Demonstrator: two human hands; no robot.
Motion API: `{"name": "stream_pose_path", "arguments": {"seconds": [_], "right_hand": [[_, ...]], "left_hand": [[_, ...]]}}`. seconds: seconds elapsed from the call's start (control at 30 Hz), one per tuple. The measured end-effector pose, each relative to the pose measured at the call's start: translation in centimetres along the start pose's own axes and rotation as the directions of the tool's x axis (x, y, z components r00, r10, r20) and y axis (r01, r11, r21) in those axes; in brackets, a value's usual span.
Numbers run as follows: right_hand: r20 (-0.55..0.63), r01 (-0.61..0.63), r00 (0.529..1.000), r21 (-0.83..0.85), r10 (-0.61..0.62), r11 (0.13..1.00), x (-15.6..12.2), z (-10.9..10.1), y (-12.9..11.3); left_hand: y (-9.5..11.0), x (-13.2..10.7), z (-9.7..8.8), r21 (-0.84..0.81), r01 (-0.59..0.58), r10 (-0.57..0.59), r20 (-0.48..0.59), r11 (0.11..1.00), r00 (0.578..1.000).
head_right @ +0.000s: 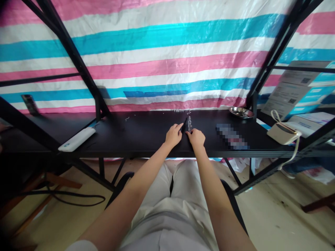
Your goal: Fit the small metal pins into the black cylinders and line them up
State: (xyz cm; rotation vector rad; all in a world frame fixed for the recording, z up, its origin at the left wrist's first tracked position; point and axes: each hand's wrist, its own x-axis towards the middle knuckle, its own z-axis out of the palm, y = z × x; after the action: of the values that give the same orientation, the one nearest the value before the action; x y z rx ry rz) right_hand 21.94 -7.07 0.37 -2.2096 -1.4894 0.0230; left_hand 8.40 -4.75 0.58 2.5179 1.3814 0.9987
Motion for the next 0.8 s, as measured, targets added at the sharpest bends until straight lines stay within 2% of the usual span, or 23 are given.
{"name": "stream_pose_path", "arguments": {"seconds": [0.3, 0.47, 0.67, 0.8], "right_hand": [[0.0, 0.007, 1.0, -0.001, -0.007, 1.0, -0.02, 0.17, 0.05], [-0.015, 0.016, 1.0, -0.013, -0.017, 1.0, -0.06, 0.29, 0.01], [-0.003, 0.056, 0.998, -0.053, -0.056, 0.997, -0.13, 0.26, -0.12], [0.013, 0.199, 0.98, -0.099, -0.198, 0.975, -0.44, 0.24, -0.54]], "left_hand": [[-0.01, 0.06, 0.31, 0.067, -0.03, 0.029, 0.029, 0.997, 0.999], [0.02, 0.05, 0.08, 0.086, -0.013, 0.016, -0.028, 0.996, 0.999], [-0.18, 0.16, 0.01, -0.01, 0.047, -0.048, -0.051, 0.999, 0.998], [-0.73, 0.47, 0.26, -0.152, 0.077, -0.098, -0.139, 0.985, 0.985]]}}
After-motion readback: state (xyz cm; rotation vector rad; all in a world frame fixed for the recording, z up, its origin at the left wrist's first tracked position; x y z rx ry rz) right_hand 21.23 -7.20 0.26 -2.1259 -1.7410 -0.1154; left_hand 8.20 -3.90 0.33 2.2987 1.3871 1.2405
